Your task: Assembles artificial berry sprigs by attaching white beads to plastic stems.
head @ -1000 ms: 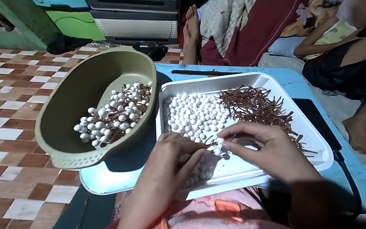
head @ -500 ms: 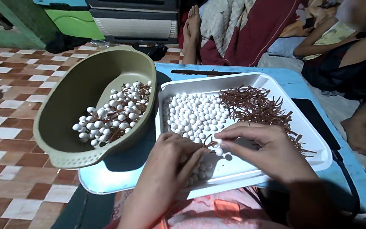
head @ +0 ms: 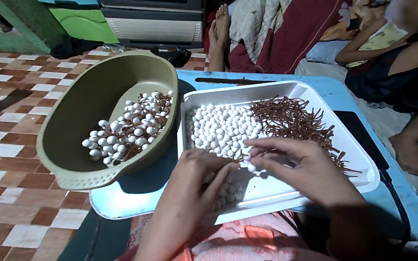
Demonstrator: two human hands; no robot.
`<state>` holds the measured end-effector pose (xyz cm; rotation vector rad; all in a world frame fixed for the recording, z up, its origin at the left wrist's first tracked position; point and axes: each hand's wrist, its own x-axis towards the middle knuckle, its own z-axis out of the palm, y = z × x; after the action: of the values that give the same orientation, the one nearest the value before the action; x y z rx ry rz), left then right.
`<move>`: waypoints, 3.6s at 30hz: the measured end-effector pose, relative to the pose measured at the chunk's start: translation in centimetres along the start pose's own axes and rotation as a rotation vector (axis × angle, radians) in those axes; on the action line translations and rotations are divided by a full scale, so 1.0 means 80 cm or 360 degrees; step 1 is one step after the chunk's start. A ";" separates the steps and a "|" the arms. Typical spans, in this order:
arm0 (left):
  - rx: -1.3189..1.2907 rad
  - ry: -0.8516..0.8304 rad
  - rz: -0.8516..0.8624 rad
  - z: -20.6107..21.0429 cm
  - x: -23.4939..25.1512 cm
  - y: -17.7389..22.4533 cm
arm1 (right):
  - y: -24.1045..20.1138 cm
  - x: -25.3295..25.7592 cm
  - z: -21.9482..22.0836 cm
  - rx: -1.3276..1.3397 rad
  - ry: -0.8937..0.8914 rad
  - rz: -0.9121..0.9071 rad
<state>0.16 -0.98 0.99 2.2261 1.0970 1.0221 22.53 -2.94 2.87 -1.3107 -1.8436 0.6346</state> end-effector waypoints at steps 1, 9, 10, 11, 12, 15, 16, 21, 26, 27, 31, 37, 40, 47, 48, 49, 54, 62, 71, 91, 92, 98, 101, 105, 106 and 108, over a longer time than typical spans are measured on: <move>-0.0038 0.0030 -0.0059 -0.002 0.000 0.001 | -0.001 0.000 -0.001 -0.0019 0.0020 0.0048; -0.0023 0.0044 -0.0115 -0.002 0.001 0.003 | -0.017 0.017 0.002 -0.0476 -0.0874 0.0552; -0.0002 0.0039 -0.0098 -0.002 0.001 0.003 | -0.022 0.019 0.004 -0.0497 -0.0939 0.0596; 0.0010 0.0040 -0.0085 -0.002 0.001 0.002 | -0.025 0.020 0.005 -0.0502 -0.0959 0.0594; 0.0019 0.0038 -0.0078 -0.002 0.001 0.002 | -0.025 0.020 0.006 -0.0489 -0.0968 0.0568; 0.0038 0.0028 -0.0042 -0.001 0.003 0.002 | -0.020 0.014 0.006 -0.0455 -0.0834 0.0451; 0.0049 0.0013 -0.0028 -0.001 0.003 0.001 | -0.014 0.009 0.007 -0.0443 -0.0669 0.0361; 0.0176 -0.0092 0.0125 0.001 0.003 -0.005 | -0.001 0.002 0.004 -0.0093 0.0155 0.0153; 0.0196 -0.0123 0.0172 0.001 0.003 -0.005 | 0.000 -0.001 -0.002 0.0230 0.0113 0.0109; 0.0185 -0.0128 0.0181 0.001 0.003 -0.006 | -0.001 -0.002 -0.002 0.0225 0.0084 0.0117; 0.0196 -0.0148 0.0200 0.001 0.003 -0.007 | -0.002 -0.004 -0.004 0.0176 0.0035 0.0160; 0.0171 -0.0136 0.0205 0.002 0.003 -0.008 | -0.004 -0.005 -0.003 0.0226 0.0016 0.0159; 0.0183 -0.0152 0.0216 0.001 0.003 -0.007 | -0.003 -0.005 -0.002 0.0241 0.0010 0.0131; 0.0245 -0.0211 0.0301 0.001 0.003 -0.008 | 0.000 -0.004 -0.002 0.0185 -0.0063 0.0095; 0.0246 -0.0211 0.0306 0.001 0.002 -0.008 | 0.000 -0.004 -0.001 0.0165 -0.0075 0.0091; 0.0252 -0.0214 0.0309 0.001 0.002 -0.008 | 0.000 -0.003 -0.001 0.0146 -0.0085 0.0090; 0.0156 -0.0171 0.0220 0.001 0.003 -0.006 | 0.005 -0.003 -0.011 0.0046 -0.0059 0.0094; 0.0186 0.0342 0.0029 -0.064 0.007 -0.030 | 0.021 -0.007 -0.057 -0.0784 0.0390 0.0322; 0.0682 0.0682 -0.0645 -0.117 -0.031 -0.102 | 0.041 0.028 -0.045 -0.1027 -0.0178 0.0295; 0.0075 0.0019 0.0184 0.006 0.013 0.005 | 0.019 -0.008 -0.060 -0.0074 -0.0112 -0.0054; 0.0047 -0.0088 0.0232 0.011 0.014 0.007 | 0.017 -0.007 -0.055 -0.0004 -0.0167 -0.0096; -0.0085 -0.0221 0.0233 0.016 0.020 0.018 | 0.004 -0.002 -0.031 0.0144 -0.0254 -0.0239; -0.0122 -0.0174 0.0140 0.014 0.016 0.016 | 0.005 -0.004 -0.036 -0.0053 -0.0158 -0.0185; -0.0123 -0.0115 0.0074 0.012 0.014 0.013 | 0.013 -0.009 -0.056 -0.0346 -0.0022 -0.0091; -0.0096 -0.0080 0.0070 0.010 0.014 0.014 | 0.014 -0.011 -0.060 -0.0493 0.0043 -0.0066; -0.0031 0.0013 0.0055 0.008 0.014 0.014 | 0.012 -0.012 -0.063 -0.0773 0.0131 0.0004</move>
<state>1.62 -0.80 1.79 2.2345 1.0514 1.0525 27.32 -3.73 4.77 -1.6170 -1.9995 0.1261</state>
